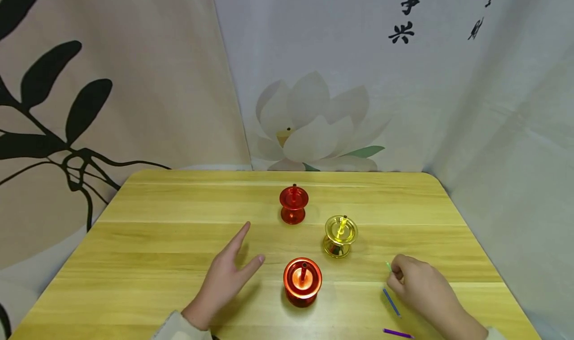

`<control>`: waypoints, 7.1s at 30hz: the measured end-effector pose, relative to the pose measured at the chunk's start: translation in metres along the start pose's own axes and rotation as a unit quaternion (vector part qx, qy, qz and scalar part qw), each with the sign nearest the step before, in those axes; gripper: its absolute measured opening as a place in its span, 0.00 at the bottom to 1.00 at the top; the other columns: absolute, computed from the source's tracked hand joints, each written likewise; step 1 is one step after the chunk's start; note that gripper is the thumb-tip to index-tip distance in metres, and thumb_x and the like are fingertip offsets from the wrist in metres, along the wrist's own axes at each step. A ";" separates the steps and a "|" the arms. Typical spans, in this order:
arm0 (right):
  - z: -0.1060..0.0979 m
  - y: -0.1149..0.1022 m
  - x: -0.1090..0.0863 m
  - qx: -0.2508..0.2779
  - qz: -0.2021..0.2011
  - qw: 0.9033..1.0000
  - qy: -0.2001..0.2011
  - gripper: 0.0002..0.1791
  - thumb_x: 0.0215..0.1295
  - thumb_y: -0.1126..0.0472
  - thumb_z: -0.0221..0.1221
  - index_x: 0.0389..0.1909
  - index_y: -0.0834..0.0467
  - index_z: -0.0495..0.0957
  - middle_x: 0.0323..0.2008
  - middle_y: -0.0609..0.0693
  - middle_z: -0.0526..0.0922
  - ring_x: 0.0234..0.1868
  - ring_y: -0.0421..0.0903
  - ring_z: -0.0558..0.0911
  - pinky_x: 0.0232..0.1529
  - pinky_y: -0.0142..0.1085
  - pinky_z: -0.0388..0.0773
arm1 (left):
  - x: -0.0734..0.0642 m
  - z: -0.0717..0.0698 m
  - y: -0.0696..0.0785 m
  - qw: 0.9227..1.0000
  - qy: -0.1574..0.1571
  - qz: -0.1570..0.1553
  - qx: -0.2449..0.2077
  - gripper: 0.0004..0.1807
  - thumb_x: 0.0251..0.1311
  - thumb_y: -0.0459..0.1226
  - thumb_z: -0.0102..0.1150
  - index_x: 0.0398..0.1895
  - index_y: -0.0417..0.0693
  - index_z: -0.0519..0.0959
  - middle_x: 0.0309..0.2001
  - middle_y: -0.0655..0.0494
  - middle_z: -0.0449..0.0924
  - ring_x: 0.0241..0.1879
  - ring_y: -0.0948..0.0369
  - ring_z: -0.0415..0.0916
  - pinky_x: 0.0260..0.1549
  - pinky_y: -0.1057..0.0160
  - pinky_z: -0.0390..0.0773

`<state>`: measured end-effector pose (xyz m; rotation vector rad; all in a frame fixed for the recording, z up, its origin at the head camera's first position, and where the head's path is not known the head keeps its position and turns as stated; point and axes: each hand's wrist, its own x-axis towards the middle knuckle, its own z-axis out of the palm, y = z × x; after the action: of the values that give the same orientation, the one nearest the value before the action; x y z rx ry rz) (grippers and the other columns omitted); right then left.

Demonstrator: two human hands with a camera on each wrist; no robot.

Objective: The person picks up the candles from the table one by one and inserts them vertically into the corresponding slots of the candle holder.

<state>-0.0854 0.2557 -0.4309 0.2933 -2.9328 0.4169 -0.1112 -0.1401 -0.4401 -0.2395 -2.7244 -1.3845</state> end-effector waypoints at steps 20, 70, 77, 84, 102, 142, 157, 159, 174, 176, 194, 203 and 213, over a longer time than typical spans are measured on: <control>-0.002 -0.023 -0.001 0.046 -0.105 0.985 0.127 0.13 0.50 0.69 0.63 0.24 0.47 0.72 0.19 0.29 0.65 0.19 0.23 0.62 0.16 0.21 0.62 | 0.027 0.023 0.009 0.995 0.005 -0.044 -0.087 0.44 0.63 0.42 0.69 0.78 0.50 0.58 0.77 0.50 0.57 0.73 0.47 0.58 0.68 0.53 0.64; 0.000 -0.062 0.015 0.122 -0.123 0.971 0.166 0.16 0.49 0.69 0.66 0.29 0.45 0.74 0.21 0.28 0.77 0.22 0.22 0.72 0.16 0.18 0.62 | 0.102 0.060 0.012 0.972 0.023 -0.055 -0.229 0.42 0.63 0.37 0.68 0.76 0.35 0.58 0.75 0.40 0.59 0.74 0.47 0.57 0.71 0.51 0.60; -0.001 -0.064 0.014 0.124 -0.119 0.972 0.160 0.17 0.49 0.69 0.67 0.28 0.44 0.73 0.21 0.27 0.76 0.22 0.22 0.72 0.16 0.18 0.63 | 0.116 0.067 0.021 0.964 0.008 -0.071 -0.254 0.44 0.62 0.35 0.69 0.76 0.34 0.57 0.76 0.39 0.57 0.75 0.47 0.55 0.71 0.49 0.61; 0.002 -0.066 0.015 0.129 -0.126 0.971 0.160 0.17 0.49 0.69 0.67 0.29 0.44 0.74 0.23 0.27 0.76 0.23 0.22 0.72 0.16 0.18 0.62 | 0.129 0.070 0.023 0.968 0.008 -0.085 -0.236 0.46 0.59 0.35 0.71 0.76 0.34 0.56 0.74 0.38 0.60 0.73 0.47 0.59 0.68 0.49 0.66; 0.002 -0.072 0.016 0.150 -0.109 0.970 0.159 0.17 0.49 0.69 0.67 0.28 0.43 0.74 0.22 0.26 0.76 0.22 0.22 0.71 0.16 0.18 0.62 | 0.135 0.073 0.017 0.985 -0.019 -0.082 -0.151 0.46 0.59 0.38 0.72 0.77 0.37 0.57 0.71 0.39 0.66 0.67 0.46 0.69 0.63 0.49 0.73; 0.001 -0.077 0.021 0.161 -0.106 0.969 0.155 0.18 0.49 0.69 0.68 0.27 0.43 0.74 0.21 0.26 0.74 0.20 0.23 0.69 0.14 0.19 0.60 | 0.106 0.075 0.020 0.985 -0.044 -0.062 -0.152 0.48 0.58 0.40 0.74 0.76 0.36 0.58 0.70 0.37 0.68 0.66 0.46 0.71 0.62 0.51 0.74; -0.005 -0.078 0.043 0.193 -0.116 0.957 0.181 0.15 0.50 0.71 0.66 0.27 0.47 0.76 0.21 0.33 0.73 0.15 0.26 0.62 0.13 0.23 0.60 | 0.103 0.074 0.018 0.984 -0.046 -0.060 -0.162 0.48 0.59 0.40 0.72 0.77 0.36 0.56 0.70 0.38 0.67 0.67 0.46 0.70 0.64 0.50 0.73; -0.005 -0.079 0.047 0.197 -0.117 0.957 0.178 0.15 0.50 0.71 0.66 0.27 0.47 0.76 0.21 0.33 0.73 0.15 0.26 0.62 0.13 0.24 0.61 | 0.103 0.074 0.018 0.984 -0.045 -0.062 -0.162 0.48 0.59 0.40 0.72 0.77 0.37 0.56 0.70 0.39 0.67 0.67 0.46 0.70 0.64 0.51 0.73; -0.013 -0.093 0.073 0.178 -0.109 0.961 0.178 0.12 0.52 0.69 0.67 0.27 0.48 0.78 0.22 0.33 0.76 0.22 0.33 0.70 0.28 0.33 0.67 | 0.104 0.073 0.017 0.985 -0.046 -0.058 -0.156 0.47 0.59 0.40 0.72 0.77 0.37 0.57 0.70 0.38 0.68 0.66 0.46 0.71 0.63 0.51 0.74; -0.013 -0.094 0.077 0.177 -0.104 0.963 0.172 0.11 0.53 0.69 0.67 0.27 0.48 0.79 0.23 0.33 0.77 0.24 0.35 0.72 0.29 0.34 0.68 | 0.104 0.073 0.017 0.985 -0.046 -0.059 -0.157 0.47 0.59 0.41 0.72 0.77 0.37 0.57 0.70 0.39 0.68 0.66 0.46 0.71 0.63 0.51 0.74; -0.010 -0.109 0.115 0.200 -0.082 0.971 0.101 0.02 0.64 0.62 0.62 0.32 0.55 0.80 0.27 0.41 0.82 0.27 0.37 0.79 0.30 0.36 0.77 | 0.104 0.074 0.014 0.986 -0.039 -0.042 -0.159 0.46 0.59 0.41 0.72 0.77 0.37 0.58 0.68 0.40 0.71 0.63 0.47 0.74 0.61 0.51 0.75; -0.011 -0.124 0.137 0.193 -0.050 0.978 0.062 0.02 0.66 0.59 0.60 0.34 0.53 0.80 0.29 0.42 0.85 0.28 0.40 0.81 0.31 0.39 0.81 | 0.103 0.071 0.015 0.986 -0.048 -0.036 -0.157 0.44 0.61 0.41 0.71 0.76 0.38 0.59 0.65 0.43 0.75 0.60 0.50 0.77 0.60 0.52 0.77; -0.006 -0.135 0.156 0.175 -0.001 0.984 0.017 0.06 0.69 0.54 0.58 0.39 0.53 0.80 0.37 0.48 0.88 0.23 0.42 0.78 0.22 0.36 0.74 | 0.102 0.073 0.014 0.986 -0.047 -0.028 -0.159 0.43 0.62 0.40 0.70 0.76 0.37 0.60 0.64 0.42 0.75 0.59 0.49 0.78 0.59 0.51 0.77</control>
<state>-0.2064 0.1044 -0.3607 0.3282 -2.8118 0.9289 -0.2092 -0.0623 -0.4578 -0.2531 -2.5847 -1.8689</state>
